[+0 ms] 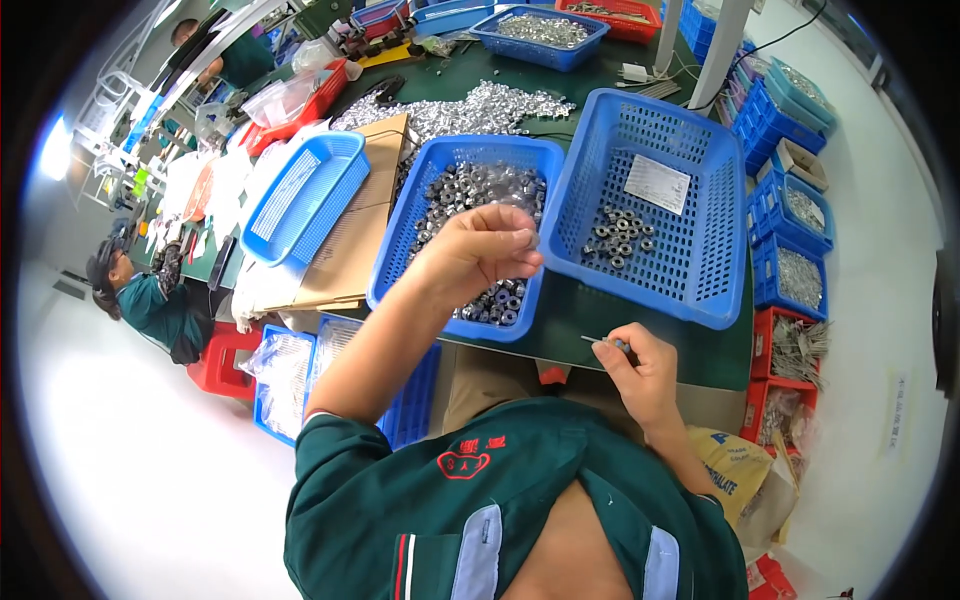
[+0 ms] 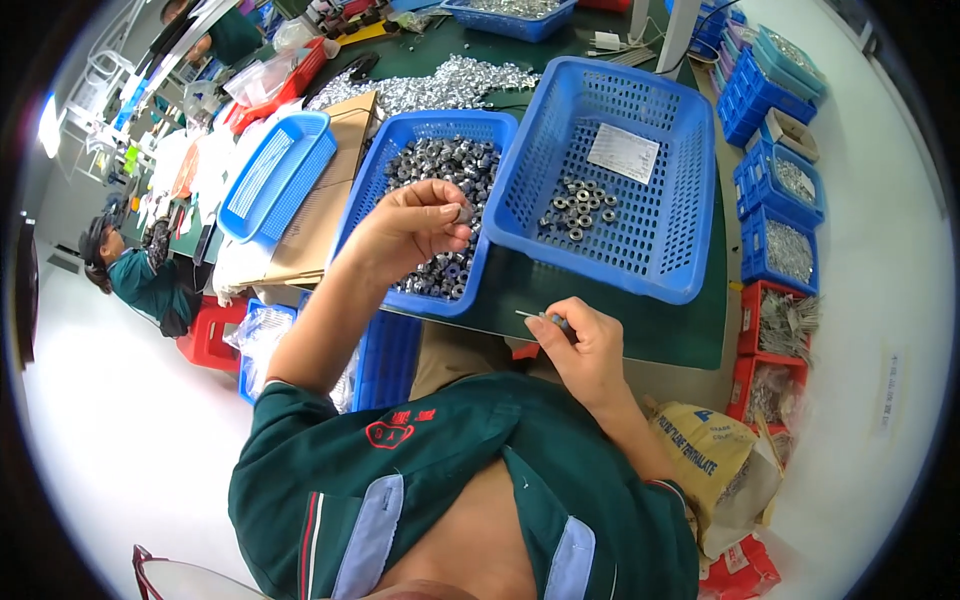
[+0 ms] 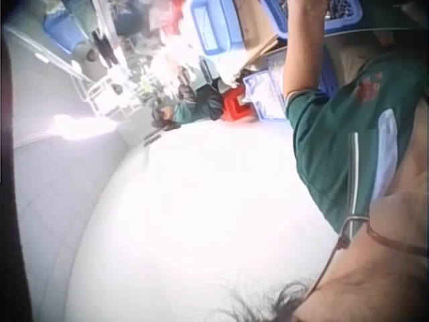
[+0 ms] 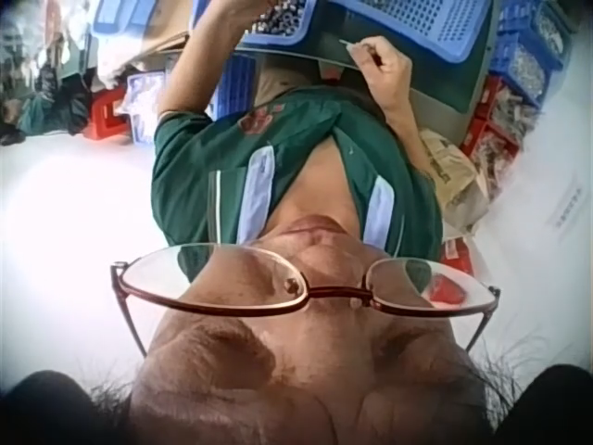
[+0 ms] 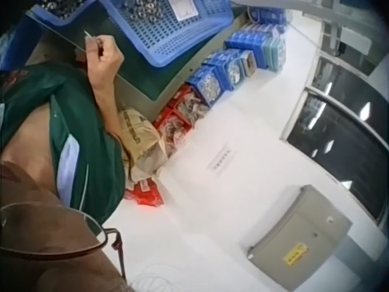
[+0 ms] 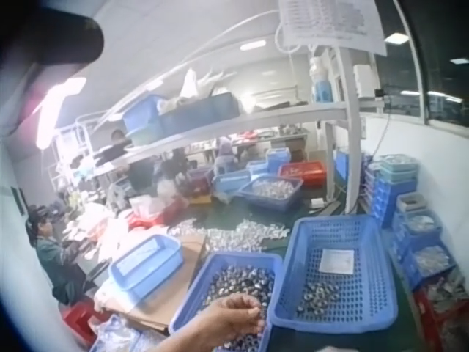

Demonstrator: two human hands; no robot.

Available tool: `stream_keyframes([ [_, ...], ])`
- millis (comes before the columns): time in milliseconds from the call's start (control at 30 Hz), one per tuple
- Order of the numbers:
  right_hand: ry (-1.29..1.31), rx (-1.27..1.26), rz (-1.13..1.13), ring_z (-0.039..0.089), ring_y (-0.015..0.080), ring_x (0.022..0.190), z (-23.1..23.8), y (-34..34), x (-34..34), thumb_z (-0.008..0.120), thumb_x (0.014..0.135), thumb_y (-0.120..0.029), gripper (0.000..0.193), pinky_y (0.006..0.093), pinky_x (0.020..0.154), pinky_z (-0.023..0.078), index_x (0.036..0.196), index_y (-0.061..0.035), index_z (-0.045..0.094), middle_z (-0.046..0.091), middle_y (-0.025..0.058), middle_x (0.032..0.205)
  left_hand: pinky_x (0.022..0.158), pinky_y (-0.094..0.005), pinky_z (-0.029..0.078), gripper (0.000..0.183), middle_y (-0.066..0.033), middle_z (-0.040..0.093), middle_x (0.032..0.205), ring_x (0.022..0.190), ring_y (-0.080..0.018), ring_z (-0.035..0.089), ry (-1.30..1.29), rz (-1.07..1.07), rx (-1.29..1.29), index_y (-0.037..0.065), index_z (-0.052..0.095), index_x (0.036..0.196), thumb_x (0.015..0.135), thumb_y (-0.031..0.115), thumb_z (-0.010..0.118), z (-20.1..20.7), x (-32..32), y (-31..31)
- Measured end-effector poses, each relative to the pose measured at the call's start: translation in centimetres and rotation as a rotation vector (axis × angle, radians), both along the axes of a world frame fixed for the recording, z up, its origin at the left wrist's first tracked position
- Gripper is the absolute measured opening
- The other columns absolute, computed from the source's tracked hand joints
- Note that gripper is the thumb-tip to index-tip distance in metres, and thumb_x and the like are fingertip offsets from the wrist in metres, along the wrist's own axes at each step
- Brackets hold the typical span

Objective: Assembling small metal cylindrical components by manually inserting pins into them on a factory assembly line.

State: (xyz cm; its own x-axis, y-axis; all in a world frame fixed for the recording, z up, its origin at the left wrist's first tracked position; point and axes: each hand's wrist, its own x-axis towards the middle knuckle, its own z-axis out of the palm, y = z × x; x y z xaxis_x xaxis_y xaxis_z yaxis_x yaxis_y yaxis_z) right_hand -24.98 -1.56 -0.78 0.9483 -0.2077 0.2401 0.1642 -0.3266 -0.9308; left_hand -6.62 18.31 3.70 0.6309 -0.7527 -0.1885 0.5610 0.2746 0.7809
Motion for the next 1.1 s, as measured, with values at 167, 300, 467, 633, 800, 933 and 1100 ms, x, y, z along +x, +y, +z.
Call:
stream_keyframes([
  [167,-0.052,-0.059,-0.019,0.040,0.0055,0.056,1.6,0.1,0.8,0.069,0.086,-0.016,0.020,0.0226,0.050,0.033,0.081,0.0001,0.059,0.049,-0.0004,0.061,0.083,-0.0338,0.056,0.026,-0.0109,0.063,0.100,0.093,-0.0236,0.066,0.222,0.042,-0.180,0.000,0.055,0.116,0.091,0.007,0.058,-1.7,-3.4,-1.7],
  [300,-0.123,-0.088,-0.097,0.042,0.0061,0.058,2.5,0.3,1.3,0.069,0.086,-0.015,0.019,0.0226,0.052,0.036,0.082,0.0004,0.059,0.050,0.0004,0.063,0.069,-0.0258,0.041,0.028,-0.0033,0.061,0.093,0.083,-0.0136,0.054,0.295,-0.066,-0.370,0.001,0.060,0.113,0.090,0.015,0.064,-2.2,-5.9,-2.8],
  [467,-0.205,-0.184,-0.107,0.046,0.0099,0.056,3.5,0.6,1.7,0.071,0.083,-0.010,0.016,0.0239,0.053,0.038,0.083,0.0001,0.059,0.055,0.0044,0.066,0.068,-0.0257,0.043,0.022,-0.0041,0.063,0.091,0.082,-0.0132,0.056,0.303,-0.038,-0.332,0.000,0.063,0.108,0.090,0.014,0.063,-2.8,-7.2,-2.9],
  [633,-0.189,-0.183,-0.098,0.046,0.0095,0.057,3.5,0.8,1.4,0.070,0.083,-0.010,0.016,0.0237,0.053,0.038,0.082,0.0003,0.059,0.055,0.0042,0.066,0.069,-0.0280,0.052,0.016,-0.0047,0.065,0.089,0.078,-0.0134,0.061,0.132,0.068,-0.201,0.000,0.064,0.104,0.090,0.008,0.062,-2.7,-8.1,-2.7],
  [800,-0.185,-0.168,-0.098,0.046,0.0095,0.057,3.7,1.2,1.2,0.071,0.083,-0.010,0.015,0.0239,0.052,0.038,0.082,-0.0001,0.059,0.055,0.0041,0.066,0.068,-0.0280,0.053,0.015,-0.0054,0.065,0.087,0.076,-0.0129,0.062,-0.025,0.114,-0.148,-0.001,0.064,0.101,0.088,0.005,0.065,-3.1,-8.3,-2.1],
  [933,-0.207,-0.254,-0.072,0.047,0.0126,0.055,3.7,1.2,1.4,0.071,0.082,-0.009,0.014,0.0259,0.051,0.037,0.082,-0.0015,0.060,0.055,0.0049,0.065,0.067,-0.0275,0.053,0.015,-0.0059,0.065,0.085,0.074,-0.0129,0.062,-0.094,0.136,-0.119,-0.002,0.063,0.099,0.086,0.005,0.067,-3.3,-8.3,-2.1],
  [1100,-0.377,-0.530,-0.081,0.051,0.0244,0.052,4.4,1.5,1.7,0.073,0.075,-0.006,0.016,0.0340,0.049,0.038,0.080,-0.0043,0.059,0.055,0.0069,0.063,0.067,-0.0272,0.053,0.015,-0.0063,0.065,0.083,0.071,-0.0137,0.062,-0.182,0.184,-0.040,-0.002,0.063,0.098,0.085,0.004,0.068,-3.1,-8.5,-1.9],
])
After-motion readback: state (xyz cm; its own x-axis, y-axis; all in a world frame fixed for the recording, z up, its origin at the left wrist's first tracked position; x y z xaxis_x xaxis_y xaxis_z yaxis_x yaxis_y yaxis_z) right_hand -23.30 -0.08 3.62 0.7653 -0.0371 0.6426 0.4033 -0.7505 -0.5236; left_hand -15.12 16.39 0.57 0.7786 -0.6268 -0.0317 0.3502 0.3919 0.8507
